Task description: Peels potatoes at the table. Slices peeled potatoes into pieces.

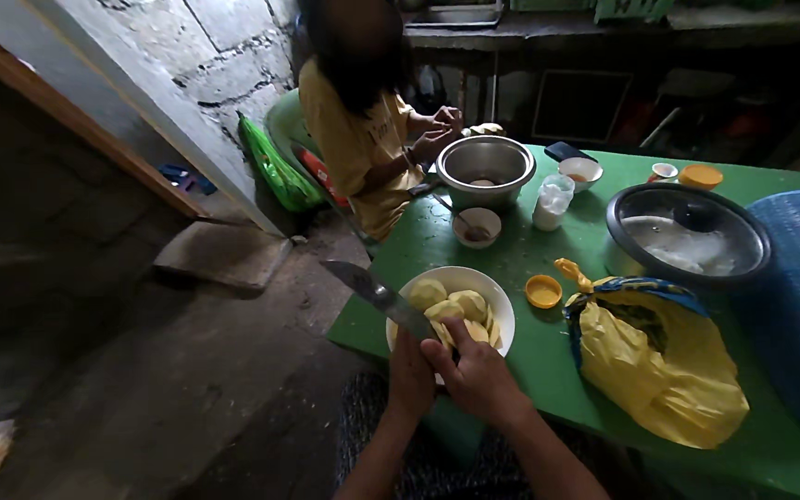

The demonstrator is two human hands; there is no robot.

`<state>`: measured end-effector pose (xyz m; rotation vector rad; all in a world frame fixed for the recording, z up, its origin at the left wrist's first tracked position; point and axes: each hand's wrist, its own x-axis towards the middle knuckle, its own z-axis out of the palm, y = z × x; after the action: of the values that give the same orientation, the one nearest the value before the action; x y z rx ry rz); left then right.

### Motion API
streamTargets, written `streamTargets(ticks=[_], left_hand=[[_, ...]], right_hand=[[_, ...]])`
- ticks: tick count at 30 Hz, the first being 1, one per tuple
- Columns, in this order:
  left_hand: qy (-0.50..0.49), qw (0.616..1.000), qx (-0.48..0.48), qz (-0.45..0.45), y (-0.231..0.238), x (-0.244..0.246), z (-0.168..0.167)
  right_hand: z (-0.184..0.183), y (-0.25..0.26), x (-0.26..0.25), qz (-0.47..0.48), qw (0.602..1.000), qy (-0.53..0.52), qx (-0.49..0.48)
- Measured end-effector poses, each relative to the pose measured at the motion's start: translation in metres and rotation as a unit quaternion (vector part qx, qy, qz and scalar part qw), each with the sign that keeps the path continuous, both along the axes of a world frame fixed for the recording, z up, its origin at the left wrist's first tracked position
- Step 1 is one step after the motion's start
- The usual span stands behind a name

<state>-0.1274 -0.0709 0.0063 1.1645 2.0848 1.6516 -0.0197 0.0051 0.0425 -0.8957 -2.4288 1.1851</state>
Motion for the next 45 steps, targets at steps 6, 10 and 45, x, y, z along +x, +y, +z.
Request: streamTargets(ticks=[6,10,45], left_hand=[[-0.34,0.939,0.036,-0.039,0.005,-0.007,0.02],[-0.366,0.925,0.095,-0.029,0.013,-0.012,0.02],[-0.099,0.983,0.151,0.015,0.01,-0.004,-0.009]], right_hand=[[-0.005,0.013,0.004,-0.036,0.999,-0.015,-0.009],[-0.009,0.013,0.009,-0.037,0.997,0.03,-0.054],[-0.029,-0.008,0.006,-0.018,0.976,0.098,0.191]])
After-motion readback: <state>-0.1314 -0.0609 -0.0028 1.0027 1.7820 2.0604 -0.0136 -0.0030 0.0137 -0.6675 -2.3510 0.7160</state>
